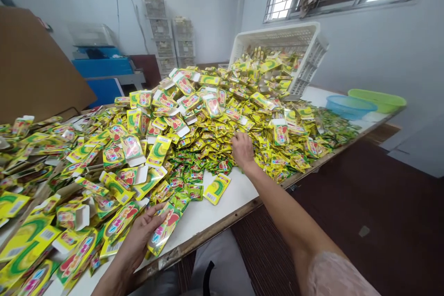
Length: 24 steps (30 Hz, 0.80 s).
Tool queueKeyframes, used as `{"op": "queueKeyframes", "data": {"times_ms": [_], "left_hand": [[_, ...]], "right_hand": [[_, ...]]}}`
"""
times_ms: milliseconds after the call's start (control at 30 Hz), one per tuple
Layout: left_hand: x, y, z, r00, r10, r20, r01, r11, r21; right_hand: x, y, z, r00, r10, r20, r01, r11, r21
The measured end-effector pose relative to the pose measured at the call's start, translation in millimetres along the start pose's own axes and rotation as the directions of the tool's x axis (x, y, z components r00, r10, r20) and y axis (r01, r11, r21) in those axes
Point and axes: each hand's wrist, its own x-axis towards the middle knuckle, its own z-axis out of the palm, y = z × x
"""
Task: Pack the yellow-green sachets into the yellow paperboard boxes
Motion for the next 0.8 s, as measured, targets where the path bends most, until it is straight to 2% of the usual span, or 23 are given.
{"op": "queueKeyframes", "data": {"times_ms": [67,133,200,233,300,367,433,567,667,800], "left_hand": [[-0.8,-0.1,-0.4,1.000,0.011,-0.023,-0.011,1.000,-0.010],[-2.3,1.0,-0.6,0.998,0.030,-0.050,-0.030,1.000,-0.002],[-2.8,2.2,-0.6,0.997,0.054,-0.059,-0.053,0.998,0.029],[-2.6,2.6,-0.7,0.996,0.066,-0.053,-0.063,0.997,0.052],[-2.2,2.5,-0.8,0.997,0.078,-0.026,-0.075,0.993,0.088],[-3.5,1.8,-1.3,0.997,0.077,0.000,-0.077,0.993,0.094],[-6.8,1.0,-3.0,0.998,0.068,0.013,-0.069,0.994,0.086],[-12.5,-1.1,-11.3,0.998,0.052,0.023,-0.054,0.994,0.098],[-12.9,-2.6,-15.4,0.997,0.043,0.059,-0.047,0.997,0.057],[-15.1,0.5,-10.5,0.996,0.049,0.080,-0.050,0.999,0.014]], "right_hand": [[-5.0,0.0,-3.7,0.999,0.016,-0.050,-0.008,0.986,0.167],[-19.8,-14.9,-7.9,0.994,0.109,-0.012,-0.093,0.900,0.426],[-41.1,-39.7,-11.3,0.967,0.165,0.192,-0.253,0.692,0.677],[-52.7,-53.8,-12.6,0.936,0.140,0.323,-0.344,0.557,0.756],[-74.7,-81.3,-14.0,0.853,0.021,0.522,-0.501,0.313,0.807],[-90.9,-103.0,-13.6,0.782,-0.108,0.614,-0.592,0.181,0.785],[-98.1,-115.4,-11.5,0.749,-0.203,0.631,-0.608,0.169,0.776],[-91.3,-115.9,-7.8,0.715,-0.320,0.621,-0.548,0.295,0.783],[-84.4,-113.0,-8.4,0.682,-0.356,0.639,-0.543,0.339,0.769],[-87.5,-119.9,-12.3,0.724,-0.287,0.628,-0.514,0.383,0.768]]}}
